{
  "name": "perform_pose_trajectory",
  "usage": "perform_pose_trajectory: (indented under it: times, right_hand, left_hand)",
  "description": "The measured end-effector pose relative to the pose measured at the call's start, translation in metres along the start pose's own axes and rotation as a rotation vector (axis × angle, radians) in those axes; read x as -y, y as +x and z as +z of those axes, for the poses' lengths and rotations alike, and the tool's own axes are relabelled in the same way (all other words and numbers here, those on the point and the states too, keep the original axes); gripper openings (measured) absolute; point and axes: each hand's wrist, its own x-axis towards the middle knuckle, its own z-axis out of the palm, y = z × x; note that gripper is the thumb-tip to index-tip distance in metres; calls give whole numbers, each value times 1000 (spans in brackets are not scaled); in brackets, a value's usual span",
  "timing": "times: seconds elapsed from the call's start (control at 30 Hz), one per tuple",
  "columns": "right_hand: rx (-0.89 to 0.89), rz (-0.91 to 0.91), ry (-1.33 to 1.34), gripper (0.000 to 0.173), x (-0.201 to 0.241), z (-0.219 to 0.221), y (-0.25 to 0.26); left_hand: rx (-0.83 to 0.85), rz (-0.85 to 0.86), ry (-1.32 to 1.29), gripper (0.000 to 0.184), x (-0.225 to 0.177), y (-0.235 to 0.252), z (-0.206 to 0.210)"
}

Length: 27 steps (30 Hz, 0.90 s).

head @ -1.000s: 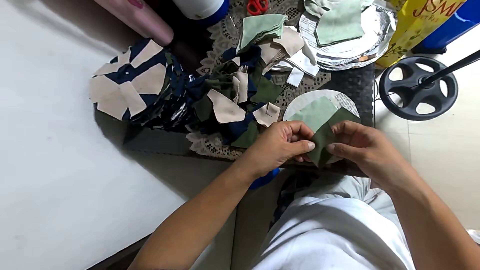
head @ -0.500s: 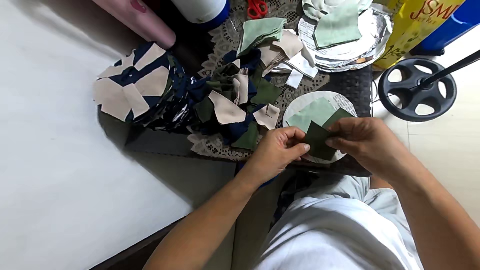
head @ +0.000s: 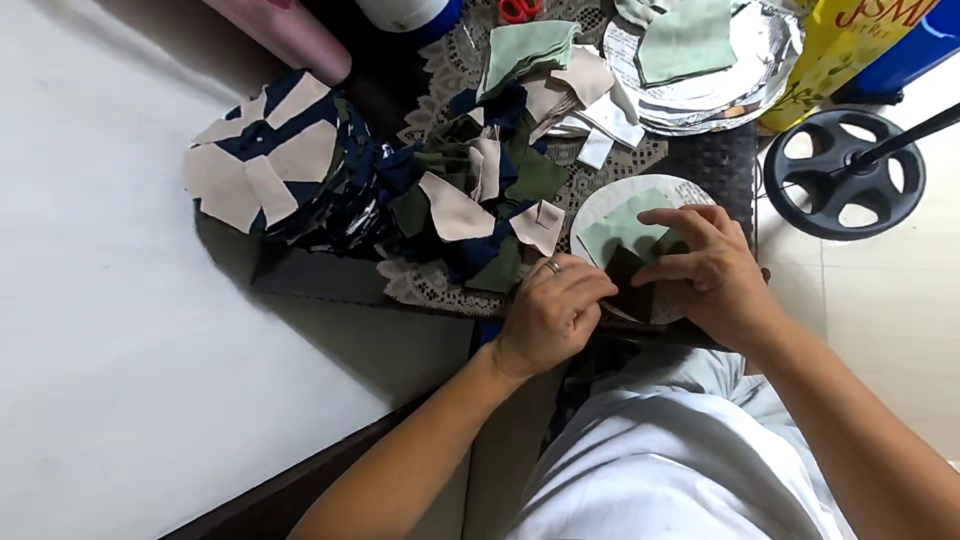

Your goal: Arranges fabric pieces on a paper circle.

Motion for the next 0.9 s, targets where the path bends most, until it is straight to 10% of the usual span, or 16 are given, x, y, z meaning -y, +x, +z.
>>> perform_pose_trajectory:
  times: [0.33,0.9]
  right_hand:
    - [46,-34,-8,20,-8,-5,1]
    - [128,-101,-49,24,-16,-12,5]
  left_hand:
    - [89,-243,-44,18,-1,15,-9]
    - [108,-186,-12,12,-8,16,-1]
